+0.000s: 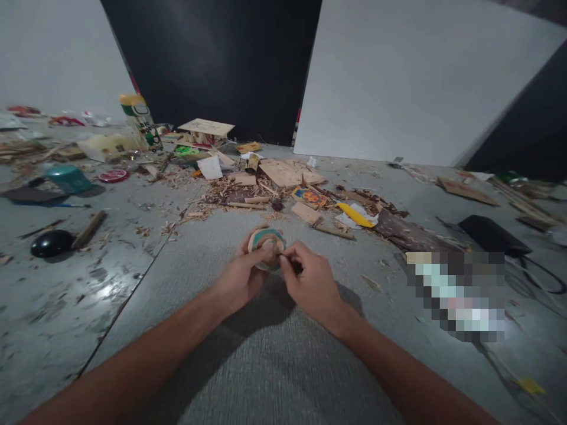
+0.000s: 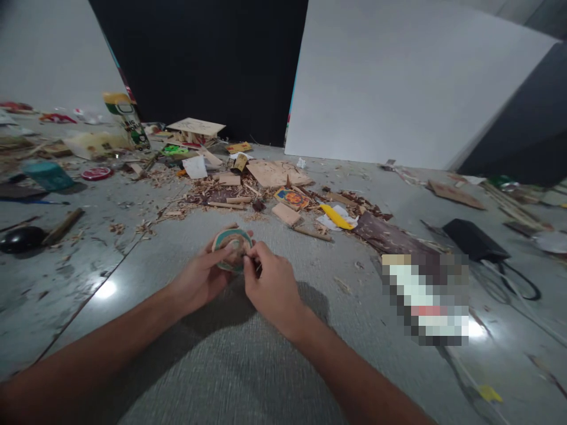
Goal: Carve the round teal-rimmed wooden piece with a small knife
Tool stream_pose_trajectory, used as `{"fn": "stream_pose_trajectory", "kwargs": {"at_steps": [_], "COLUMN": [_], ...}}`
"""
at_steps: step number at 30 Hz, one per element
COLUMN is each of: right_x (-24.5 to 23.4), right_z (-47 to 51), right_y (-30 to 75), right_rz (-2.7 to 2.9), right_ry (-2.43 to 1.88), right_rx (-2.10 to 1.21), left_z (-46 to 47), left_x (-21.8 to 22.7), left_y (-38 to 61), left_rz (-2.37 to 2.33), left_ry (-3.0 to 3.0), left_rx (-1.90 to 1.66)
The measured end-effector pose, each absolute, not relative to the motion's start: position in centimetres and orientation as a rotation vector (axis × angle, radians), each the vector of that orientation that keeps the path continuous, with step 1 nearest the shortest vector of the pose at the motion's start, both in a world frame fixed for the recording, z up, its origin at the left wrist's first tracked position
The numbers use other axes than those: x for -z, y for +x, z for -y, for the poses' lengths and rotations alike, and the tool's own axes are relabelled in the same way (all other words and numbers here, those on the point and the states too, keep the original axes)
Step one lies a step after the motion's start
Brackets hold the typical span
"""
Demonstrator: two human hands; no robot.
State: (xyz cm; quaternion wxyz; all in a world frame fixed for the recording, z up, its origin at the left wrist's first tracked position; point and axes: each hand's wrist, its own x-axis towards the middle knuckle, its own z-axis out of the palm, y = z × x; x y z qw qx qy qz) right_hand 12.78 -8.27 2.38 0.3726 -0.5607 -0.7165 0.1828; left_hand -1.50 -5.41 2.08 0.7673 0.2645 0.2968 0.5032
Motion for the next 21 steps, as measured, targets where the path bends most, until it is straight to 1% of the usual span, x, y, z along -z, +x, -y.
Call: {"fn": "stream_pose_trajectory", "kwargs": {"at_steps": [5, 11, 17, 21], "right_x": [-2.6, -2.9, -2.6, -2.7], "right_z": [7.9, 8.0, 8.3, 8.5], "right_y": [13.7, 14.0, 13.9, 14.0], "right_rz": [1.772, 1.817, 1.896, 1.914], "right_ry": [-1.444, -1.420, -1.380, -1.404], "right_rx": [-0.368, -0.229, -0.227, -0.283], "left_z": [5.4, 5.6, 5.5, 5.5], "left_x": [-1.6, -2.1, -2.0, -1.6], "left_y": [-1.4, -2.1, -2.4, -2.3], "left_rz": [-0.662, -0.753, -0.806, -0.799], "left_ry": [0.779, 1.160, 1.389, 1.514], "left_rx": [-0.988, -1.000, -0.996, -1.019]}}
